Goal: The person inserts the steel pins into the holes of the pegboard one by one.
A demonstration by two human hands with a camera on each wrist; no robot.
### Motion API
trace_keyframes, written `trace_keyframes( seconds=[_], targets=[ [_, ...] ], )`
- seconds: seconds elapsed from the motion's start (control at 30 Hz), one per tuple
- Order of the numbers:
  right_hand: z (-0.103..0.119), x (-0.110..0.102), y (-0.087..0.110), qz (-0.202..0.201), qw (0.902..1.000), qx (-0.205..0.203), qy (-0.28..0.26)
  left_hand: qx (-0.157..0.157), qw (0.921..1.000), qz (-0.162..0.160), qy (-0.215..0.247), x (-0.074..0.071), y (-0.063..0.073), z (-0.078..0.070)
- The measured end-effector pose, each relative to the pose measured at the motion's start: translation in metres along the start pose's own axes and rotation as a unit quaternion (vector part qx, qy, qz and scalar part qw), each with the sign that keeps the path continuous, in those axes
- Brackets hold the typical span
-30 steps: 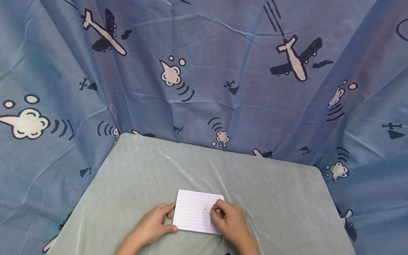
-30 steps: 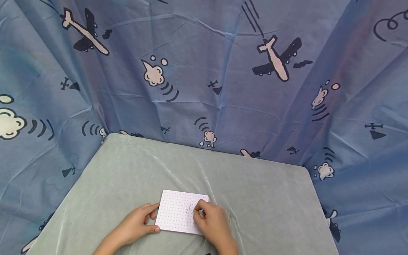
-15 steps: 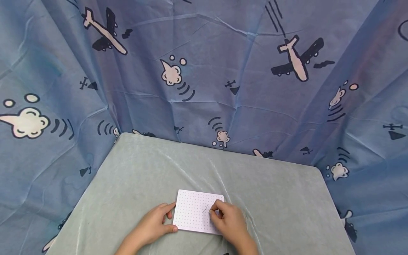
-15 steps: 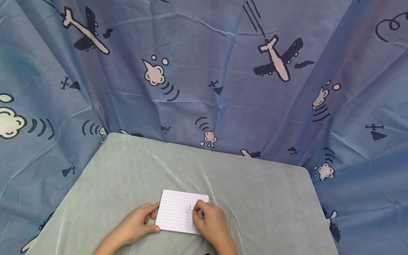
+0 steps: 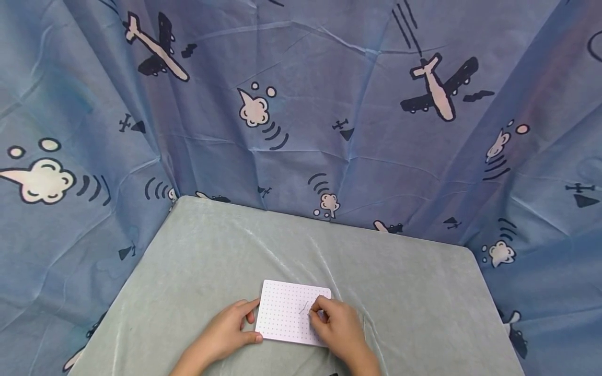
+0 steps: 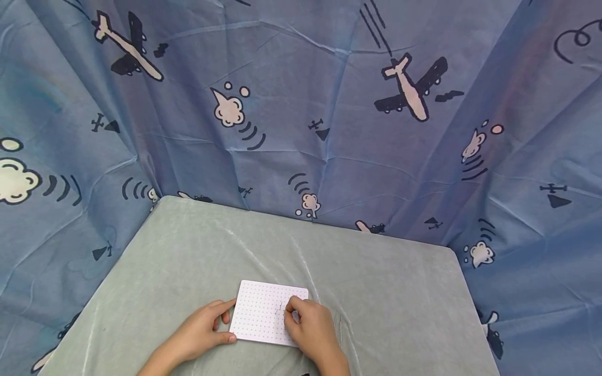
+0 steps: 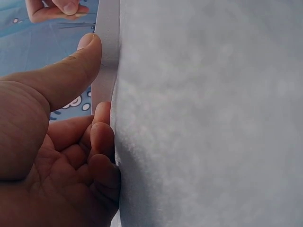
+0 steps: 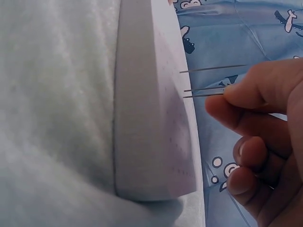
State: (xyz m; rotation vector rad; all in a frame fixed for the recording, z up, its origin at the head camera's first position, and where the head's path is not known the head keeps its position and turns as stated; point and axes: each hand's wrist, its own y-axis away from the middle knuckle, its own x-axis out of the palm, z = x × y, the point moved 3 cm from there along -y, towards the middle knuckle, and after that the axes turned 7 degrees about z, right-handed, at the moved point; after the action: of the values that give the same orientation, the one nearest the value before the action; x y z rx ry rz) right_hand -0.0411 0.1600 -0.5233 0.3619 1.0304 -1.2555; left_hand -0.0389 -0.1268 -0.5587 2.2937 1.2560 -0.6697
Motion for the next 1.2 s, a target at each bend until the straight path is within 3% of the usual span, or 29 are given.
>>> trace_keyframes(
  seconds=[0.53,1.2],
  targets=[
    [-0.0005,0.0031,-0.0016,-0.010,0.9991,-0.035,0.023,-0.004,1.0000,-0.001,-0.002,-0.0004,-0.0002,-0.0011],
    [-0.0032,0.0017,0.0027,-0.002,0.9999,-0.007,0.009,-0.003,1.0000,0.004,0.007,0.0008,0.0002,-0.0018]
  ],
)
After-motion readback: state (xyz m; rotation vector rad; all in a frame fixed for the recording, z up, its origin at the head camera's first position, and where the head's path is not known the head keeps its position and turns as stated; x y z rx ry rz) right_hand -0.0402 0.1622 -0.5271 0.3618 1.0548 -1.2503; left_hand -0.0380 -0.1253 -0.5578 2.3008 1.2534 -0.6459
